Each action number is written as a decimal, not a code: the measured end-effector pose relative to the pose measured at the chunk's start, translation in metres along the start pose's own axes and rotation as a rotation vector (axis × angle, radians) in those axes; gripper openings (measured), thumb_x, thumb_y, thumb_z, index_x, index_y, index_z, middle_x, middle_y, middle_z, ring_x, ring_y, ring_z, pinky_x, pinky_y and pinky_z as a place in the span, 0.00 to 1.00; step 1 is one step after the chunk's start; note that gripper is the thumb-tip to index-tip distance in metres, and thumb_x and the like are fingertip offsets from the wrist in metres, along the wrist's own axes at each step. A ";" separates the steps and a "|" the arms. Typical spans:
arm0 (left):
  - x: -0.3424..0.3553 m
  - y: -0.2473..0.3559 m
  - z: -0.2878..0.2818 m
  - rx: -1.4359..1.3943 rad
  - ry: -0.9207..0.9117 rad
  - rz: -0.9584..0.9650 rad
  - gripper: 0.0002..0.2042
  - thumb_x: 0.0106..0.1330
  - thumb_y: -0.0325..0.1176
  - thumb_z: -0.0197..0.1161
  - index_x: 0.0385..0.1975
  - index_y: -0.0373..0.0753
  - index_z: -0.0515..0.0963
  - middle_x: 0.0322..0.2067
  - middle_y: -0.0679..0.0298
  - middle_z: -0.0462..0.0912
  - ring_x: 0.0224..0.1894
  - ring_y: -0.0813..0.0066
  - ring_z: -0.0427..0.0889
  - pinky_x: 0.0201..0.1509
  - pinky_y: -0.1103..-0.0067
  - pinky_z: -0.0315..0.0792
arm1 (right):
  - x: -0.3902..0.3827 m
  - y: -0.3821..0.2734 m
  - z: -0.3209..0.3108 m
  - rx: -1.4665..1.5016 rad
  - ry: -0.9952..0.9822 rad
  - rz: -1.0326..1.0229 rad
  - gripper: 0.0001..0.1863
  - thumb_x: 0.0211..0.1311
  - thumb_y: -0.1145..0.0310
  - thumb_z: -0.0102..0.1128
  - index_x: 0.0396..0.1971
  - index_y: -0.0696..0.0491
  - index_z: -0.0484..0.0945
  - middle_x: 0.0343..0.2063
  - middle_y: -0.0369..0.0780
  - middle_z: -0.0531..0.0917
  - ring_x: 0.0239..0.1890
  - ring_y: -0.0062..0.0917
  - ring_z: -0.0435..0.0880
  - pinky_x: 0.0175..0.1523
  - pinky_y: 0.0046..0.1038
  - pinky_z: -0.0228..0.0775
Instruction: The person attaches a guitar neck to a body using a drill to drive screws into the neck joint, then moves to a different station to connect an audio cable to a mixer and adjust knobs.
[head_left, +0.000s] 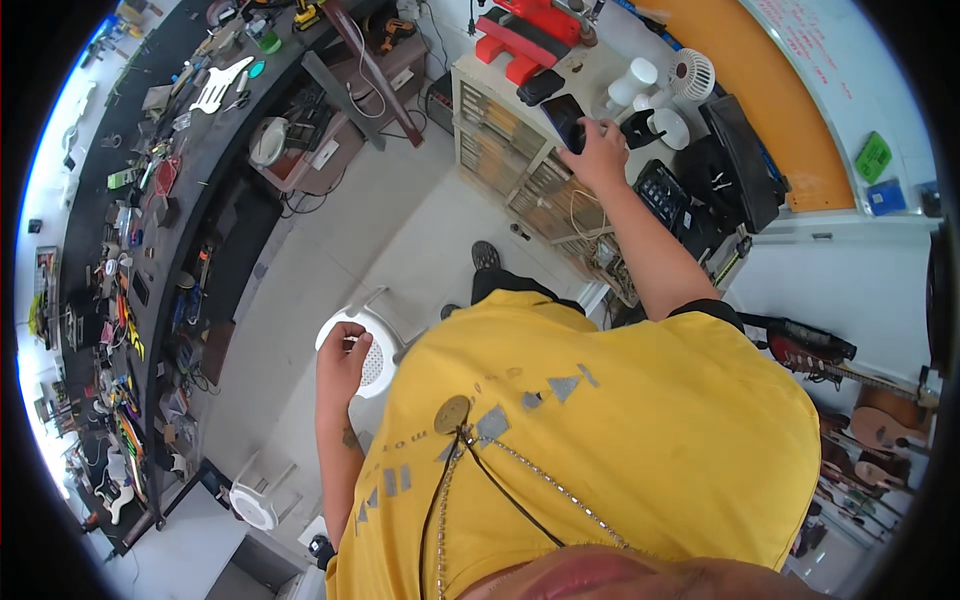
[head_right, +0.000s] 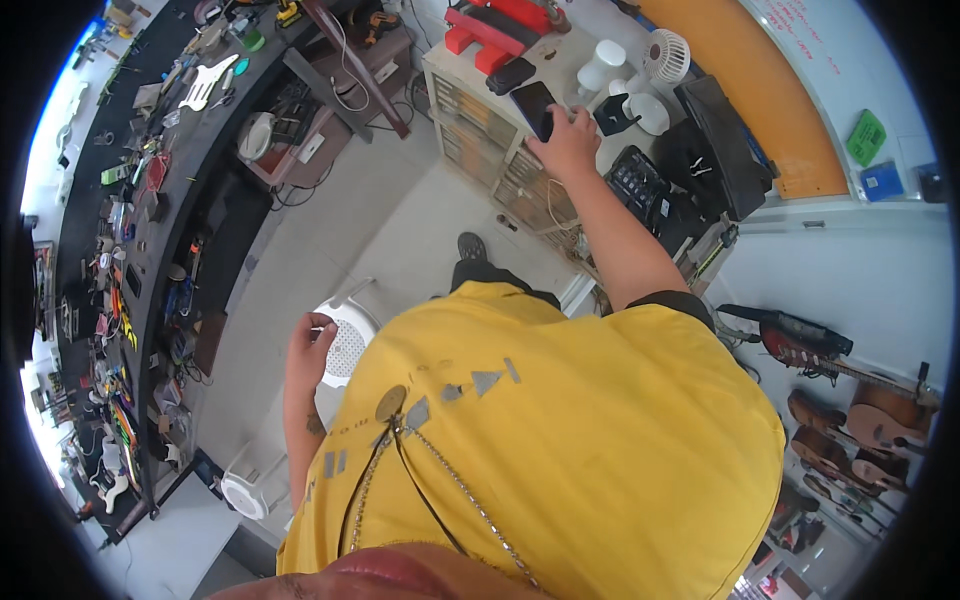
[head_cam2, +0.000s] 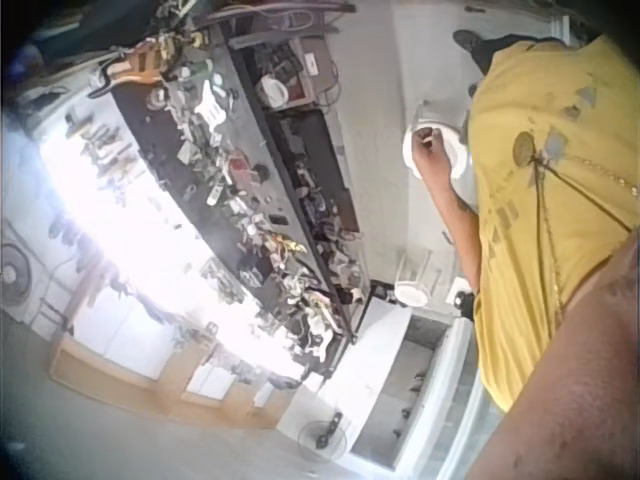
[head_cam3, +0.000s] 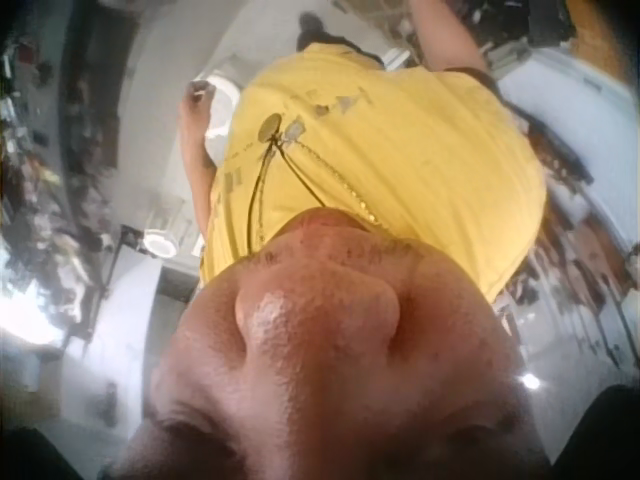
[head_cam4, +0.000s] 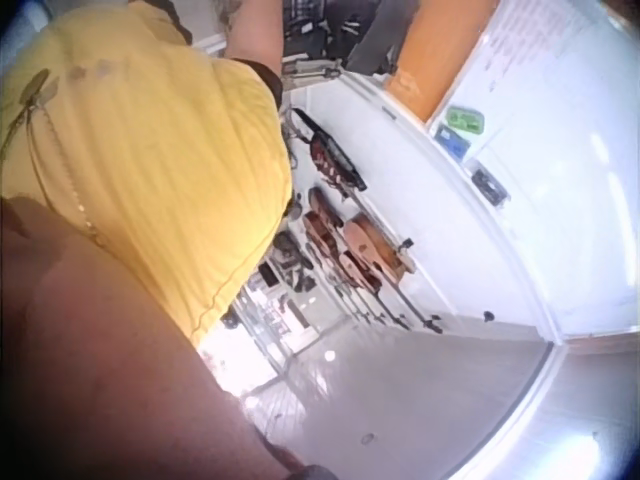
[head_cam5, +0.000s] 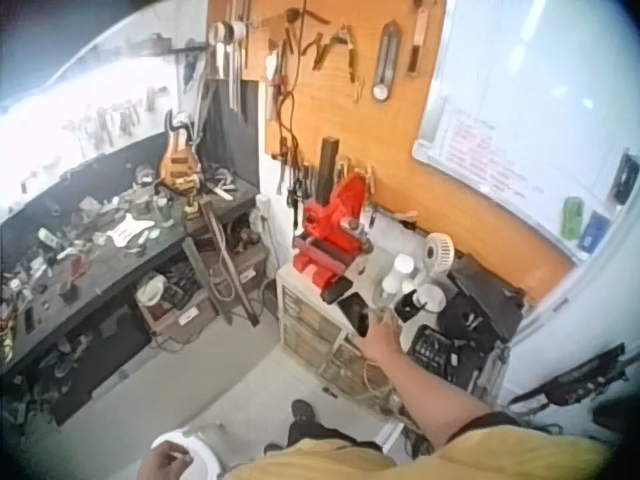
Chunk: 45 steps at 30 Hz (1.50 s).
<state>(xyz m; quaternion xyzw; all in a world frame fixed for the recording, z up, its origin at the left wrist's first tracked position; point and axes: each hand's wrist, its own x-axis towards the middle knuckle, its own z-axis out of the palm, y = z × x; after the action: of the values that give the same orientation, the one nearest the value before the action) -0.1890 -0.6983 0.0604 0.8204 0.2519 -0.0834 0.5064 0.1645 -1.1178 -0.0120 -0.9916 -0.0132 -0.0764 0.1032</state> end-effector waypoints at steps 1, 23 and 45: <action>0.010 0.007 0.001 0.000 -0.001 -0.008 0.08 0.69 0.29 0.66 0.41 0.32 0.80 0.32 0.64 0.84 0.32 0.77 0.79 0.37 0.78 0.74 | 0.004 0.000 0.001 -0.001 -0.008 -0.002 0.42 0.50 0.47 0.76 0.67 0.40 0.72 0.61 0.48 0.72 0.64 0.47 0.70 0.66 0.49 0.66; 0.126 0.025 -0.083 0.168 -0.077 0.100 0.13 0.69 0.36 0.67 0.47 0.35 0.81 0.37 0.59 0.87 0.35 0.70 0.84 0.41 0.72 0.77 | 0.012 0.009 0.023 1.739 -0.435 0.491 0.25 0.62 0.61 0.72 0.55 0.53 0.74 0.40 0.38 0.79 0.36 0.28 0.81 0.42 0.30 0.77; 0.091 -0.037 -0.117 0.190 -0.085 -0.015 0.16 0.68 0.38 0.67 0.47 0.33 0.81 0.38 0.51 0.88 0.38 0.60 0.87 0.43 0.68 0.78 | 0.161 -0.141 -0.050 2.704 0.006 0.669 0.35 0.75 0.44 0.41 0.69 0.57 0.60 0.67 0.52 0.66 0.70 0.52 0.65 0.71 0.63 0.61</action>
<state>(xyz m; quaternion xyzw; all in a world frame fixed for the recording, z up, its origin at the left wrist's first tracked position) -0.1430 -0.5532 0.0513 0.8587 0.2270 -0.1456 0.4358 0.3104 -0.9883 0.0895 -0.0800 0.1593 0.0214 0.9838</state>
